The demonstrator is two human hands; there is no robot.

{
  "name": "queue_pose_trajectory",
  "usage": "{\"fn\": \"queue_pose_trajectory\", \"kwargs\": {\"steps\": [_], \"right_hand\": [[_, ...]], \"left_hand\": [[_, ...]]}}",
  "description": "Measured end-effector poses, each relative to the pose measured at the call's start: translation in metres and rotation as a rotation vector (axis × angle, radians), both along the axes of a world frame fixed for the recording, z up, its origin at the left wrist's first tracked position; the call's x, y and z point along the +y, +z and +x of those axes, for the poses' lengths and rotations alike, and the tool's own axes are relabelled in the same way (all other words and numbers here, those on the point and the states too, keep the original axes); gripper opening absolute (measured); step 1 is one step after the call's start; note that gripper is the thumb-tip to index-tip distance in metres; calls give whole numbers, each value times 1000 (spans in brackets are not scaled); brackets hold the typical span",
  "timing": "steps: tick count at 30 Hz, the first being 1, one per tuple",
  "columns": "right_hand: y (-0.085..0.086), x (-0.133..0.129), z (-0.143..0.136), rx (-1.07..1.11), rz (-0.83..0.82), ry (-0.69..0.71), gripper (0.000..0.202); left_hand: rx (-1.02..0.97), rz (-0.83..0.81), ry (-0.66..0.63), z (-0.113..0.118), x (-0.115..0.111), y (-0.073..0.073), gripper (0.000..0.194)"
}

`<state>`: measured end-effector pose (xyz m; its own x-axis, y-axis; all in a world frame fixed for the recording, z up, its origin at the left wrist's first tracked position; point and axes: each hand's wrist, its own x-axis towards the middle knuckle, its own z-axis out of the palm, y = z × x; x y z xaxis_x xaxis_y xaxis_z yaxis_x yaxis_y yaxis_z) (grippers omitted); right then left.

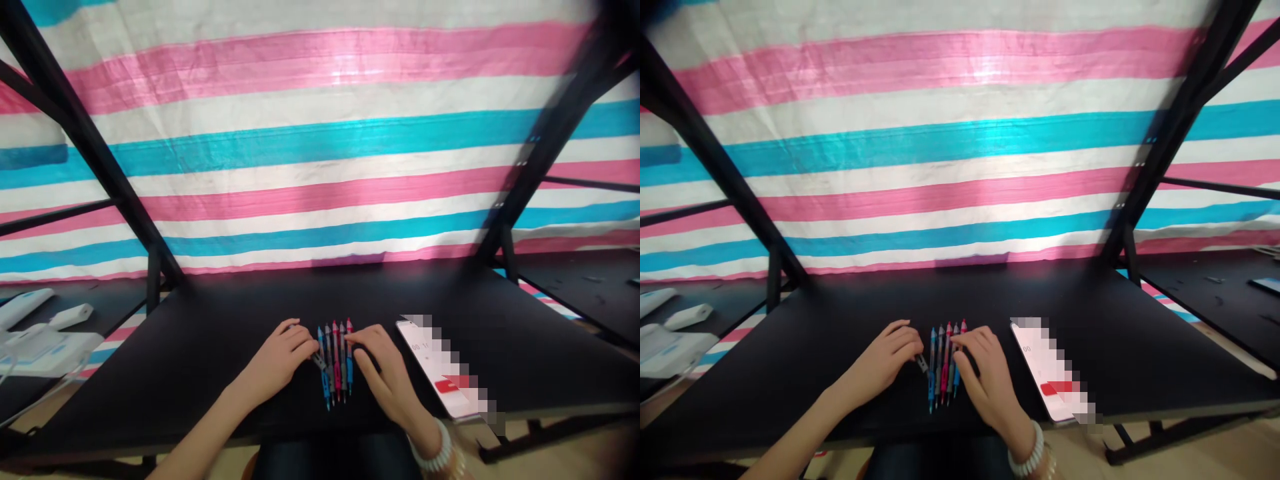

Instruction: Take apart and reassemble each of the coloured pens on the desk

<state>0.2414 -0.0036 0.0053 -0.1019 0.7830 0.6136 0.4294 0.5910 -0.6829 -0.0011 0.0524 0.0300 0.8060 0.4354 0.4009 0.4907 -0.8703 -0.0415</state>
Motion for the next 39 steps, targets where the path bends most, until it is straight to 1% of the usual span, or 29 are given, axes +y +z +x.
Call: {"fn": "queue_pose_trajectory", "kwargs": {"steps": [2,3,6,8,10,13,16,18,19,20,21,22,23,25,26,27,28,30,31,32,34,35,39], "right_hand": [[7,5,-7,-116,-33,136,23],[8,9,-10,-154,-55,172,23],[3,17,-16,-201,-43,151,24],[-4,20,-16,-219,9,113,26],[-10,23,-14,-246,61,69,28],[-13,26,-13,-286,126,-1,29],[-12,29,-15,-294,190,-40,31],[-11,29,-17,-242,228,-57,30],[-11,29,-17,-199,232,-64,30],[-11,29,-17,-151,219,-69,29],[-12,28,-16,-101,188,-69,27],[-12,27,-16,-53,144,-64,26],[-14,26,-16,-10,96,-56,25],[-16,23,-16,64,10,-33,22],[-17,22,-17,96,-30,-22,21],[-18,20,-19,131,-79,-14,19],[-18,19,-20,174,-142,-9,18],[-18,18,-22,275,-293,-8,14],[-18,17,-22,320,-362,-12,13],[-19,17,-22,354,-417,-16,19],[-19,16,-21,397,-476,-16,31],[-20,16,-20,414,-493,-13,31],[-24,10,-17,497,-537,-22,19]], "left_hand": [[4,90,44,6,-3,4,30],[6,140,59,9,-5,5,27],[7,275,106,16,-9,4,17],[18,311,156,19,-10,0,23],[22,271,192,22,-10,-3,32],[-1,161,209,26,-6,-4,34],[-19,107,204,26,-3,3,33],[-62,75,207,22,-2,8,31],[-128,32,219,19,-3,10,26],[-237,-34,241,17,-5,10,19],[-388,-132,273,14,-8,9,20],[-573,-260,315,12,-11,5,32],[-779,-399,364,11,-15,0,38],[-1125,-707,439,13,-24,-14,36],[-1240,-833,460,15,-28,-22,34],[-1353,-911,486,18,-32,-30,32],[-1467,-949,508,21,-35,-37,33],[-1619,-973,541,26,-38,-46,35],[-1657,-972,549,28,-39,-49,36],[-1671,-975,551,29,-40,-50,36],[-1679,-989,541,31,-40,-51,35],[-1688,-999,532,31,-40,-51,34],[-1739,-1013,518,30,-42,-55,32]]}}
